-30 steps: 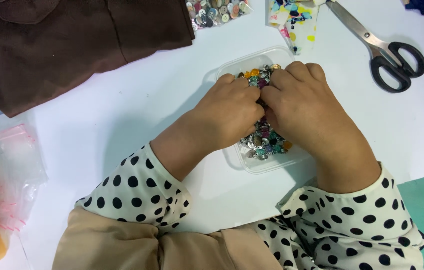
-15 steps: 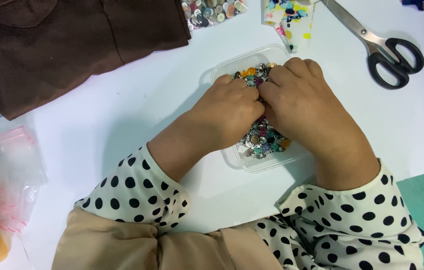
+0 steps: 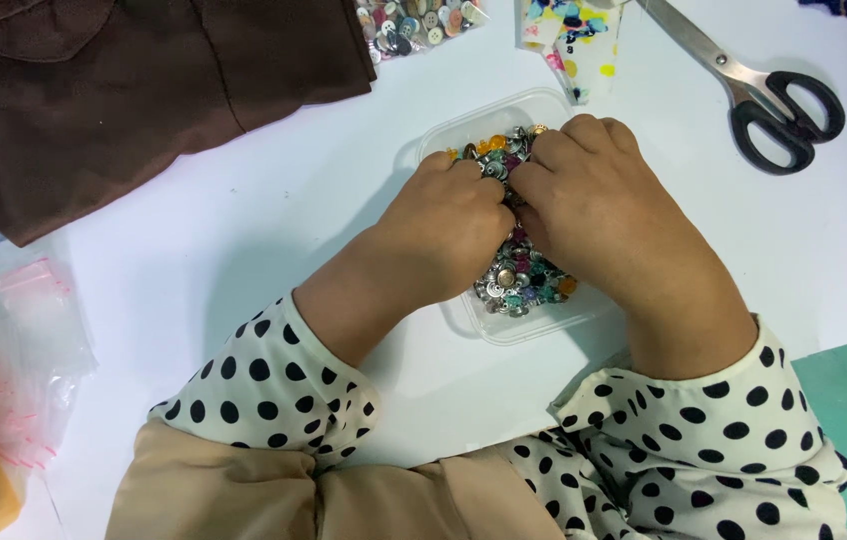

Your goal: Sort small metal rings from a container of mixed beads and arrange them on a table.

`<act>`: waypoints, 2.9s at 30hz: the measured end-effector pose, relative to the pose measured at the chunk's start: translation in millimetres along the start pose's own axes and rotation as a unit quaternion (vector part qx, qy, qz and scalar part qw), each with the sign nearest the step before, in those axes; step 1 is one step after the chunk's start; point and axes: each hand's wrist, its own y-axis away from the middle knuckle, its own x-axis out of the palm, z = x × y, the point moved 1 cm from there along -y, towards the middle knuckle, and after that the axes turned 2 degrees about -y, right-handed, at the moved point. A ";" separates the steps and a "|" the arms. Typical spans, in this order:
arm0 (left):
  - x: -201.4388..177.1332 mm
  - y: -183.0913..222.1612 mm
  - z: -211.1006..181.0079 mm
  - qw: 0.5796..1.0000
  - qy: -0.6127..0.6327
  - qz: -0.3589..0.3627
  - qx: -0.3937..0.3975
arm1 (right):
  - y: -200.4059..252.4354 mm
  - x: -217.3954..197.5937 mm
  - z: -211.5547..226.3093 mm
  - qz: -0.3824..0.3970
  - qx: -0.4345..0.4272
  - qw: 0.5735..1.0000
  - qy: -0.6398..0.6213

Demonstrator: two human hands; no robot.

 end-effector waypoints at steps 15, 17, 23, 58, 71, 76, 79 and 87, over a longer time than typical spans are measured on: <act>-25.2 69.6 12.6 0.969 -0.002 -0.242 -0.047 | -7.6 -32.9 11.3 -0.104 -0.041 0.992 -0.060; -18.9 95.3 18.1 0.960 0.008 -0.275 -0.057 | -11.4 -38.7 24.4 -0.139 -0.080 0.984 -0.082; 1.9 164.9 16.0 0.933 0.031 -0.356 -0.036 | -10.7 -54.5 102.2 -0.169 -0.211 0.951 -0.151; 12.5 131.2 8.6 0.929 0.094 -0.357 -0.023 | -1.5 -9.1 29.5 -0.018 -0.002 0.999 -0.040; -34.9 1.7 9.9 0.987 -0.093 0.007 -0.129 | 2.4 27.7 21.1 -0.003 -0.006 1.000 0.007; -31.8 -9.1 5.4 0.966 -0.145 0.159 -0.146 | -0.3 27.6 21.9 0.016 -0.012 0.999 0.028; -25.2 -1.7 2.0 0.987 -0.111 0.005 -0.117 | -0.8 21.3 22.5 0.026 0.004 1.000 -0.001; -31.1 56.8 0.1 0.937 -0.028 -0.346 -0.048 | -1.5 -15.2 32.2 -0.097 -0.049 0.994 -0.028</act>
